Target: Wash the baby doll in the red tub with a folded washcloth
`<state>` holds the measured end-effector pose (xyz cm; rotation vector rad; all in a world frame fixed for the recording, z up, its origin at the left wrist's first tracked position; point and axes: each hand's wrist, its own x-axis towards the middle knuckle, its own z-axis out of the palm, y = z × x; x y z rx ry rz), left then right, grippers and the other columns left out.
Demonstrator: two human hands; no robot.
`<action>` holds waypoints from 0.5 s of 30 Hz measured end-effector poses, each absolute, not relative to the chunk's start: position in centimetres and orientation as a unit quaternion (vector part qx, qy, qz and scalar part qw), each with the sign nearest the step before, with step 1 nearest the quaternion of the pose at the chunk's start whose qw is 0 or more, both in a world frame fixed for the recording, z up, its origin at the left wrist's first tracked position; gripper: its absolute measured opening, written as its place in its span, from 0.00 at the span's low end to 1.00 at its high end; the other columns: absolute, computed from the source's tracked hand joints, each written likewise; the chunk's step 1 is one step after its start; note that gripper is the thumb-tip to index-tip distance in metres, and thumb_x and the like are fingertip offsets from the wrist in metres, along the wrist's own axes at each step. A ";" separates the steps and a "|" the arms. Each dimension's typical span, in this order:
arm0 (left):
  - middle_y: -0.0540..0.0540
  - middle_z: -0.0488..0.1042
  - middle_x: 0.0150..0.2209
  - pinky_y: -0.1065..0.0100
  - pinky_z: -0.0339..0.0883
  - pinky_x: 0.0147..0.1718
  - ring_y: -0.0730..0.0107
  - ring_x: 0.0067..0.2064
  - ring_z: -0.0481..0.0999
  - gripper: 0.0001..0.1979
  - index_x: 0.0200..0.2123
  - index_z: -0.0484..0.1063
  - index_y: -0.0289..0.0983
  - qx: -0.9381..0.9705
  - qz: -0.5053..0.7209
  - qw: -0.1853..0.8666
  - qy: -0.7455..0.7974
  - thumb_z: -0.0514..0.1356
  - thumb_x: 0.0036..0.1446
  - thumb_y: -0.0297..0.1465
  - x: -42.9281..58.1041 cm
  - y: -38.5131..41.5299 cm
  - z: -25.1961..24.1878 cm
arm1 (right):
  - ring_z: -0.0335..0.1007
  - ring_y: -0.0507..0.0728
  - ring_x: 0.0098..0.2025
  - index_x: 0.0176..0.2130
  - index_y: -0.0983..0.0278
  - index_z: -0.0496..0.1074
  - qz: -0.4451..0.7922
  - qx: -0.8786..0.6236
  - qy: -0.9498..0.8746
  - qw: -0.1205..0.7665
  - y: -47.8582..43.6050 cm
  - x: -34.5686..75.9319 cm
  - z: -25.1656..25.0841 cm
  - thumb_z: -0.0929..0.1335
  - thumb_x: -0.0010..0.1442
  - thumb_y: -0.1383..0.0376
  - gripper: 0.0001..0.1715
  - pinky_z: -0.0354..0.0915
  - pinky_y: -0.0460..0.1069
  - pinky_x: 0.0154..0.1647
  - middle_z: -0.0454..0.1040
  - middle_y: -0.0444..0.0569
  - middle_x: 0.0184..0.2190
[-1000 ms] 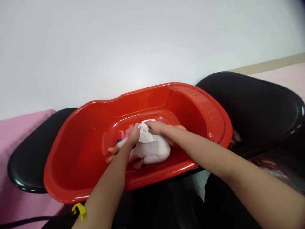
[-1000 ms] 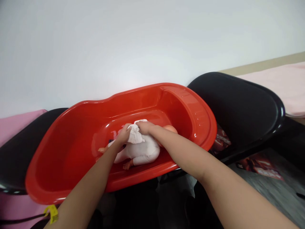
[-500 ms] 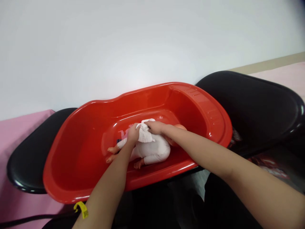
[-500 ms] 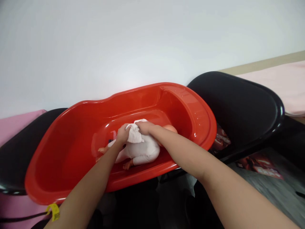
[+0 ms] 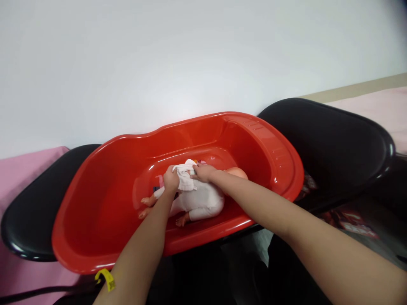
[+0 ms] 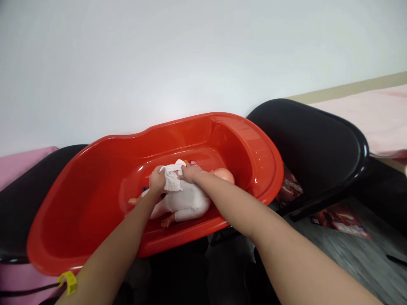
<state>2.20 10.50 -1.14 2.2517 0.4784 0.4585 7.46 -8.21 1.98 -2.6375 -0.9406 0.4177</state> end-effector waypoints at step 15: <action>0.42 0.79 0.39 0.59 0.72 0.48 0.59 0.43 0.79 0.12 0.43 0.75 0.37 0.801 0.253 0.473 0.266 0.53 0.67 0.34 2.9 12.0 -2.2 | 0.53 0.71 0.73 0.69 0.73 0.62 0.153 -0.920 -0.329 0.147 -8.1 7.2 1.8 0.64 0.70 0.48 0.41 0.52 0.59 0.71 0.56 0.70 0.72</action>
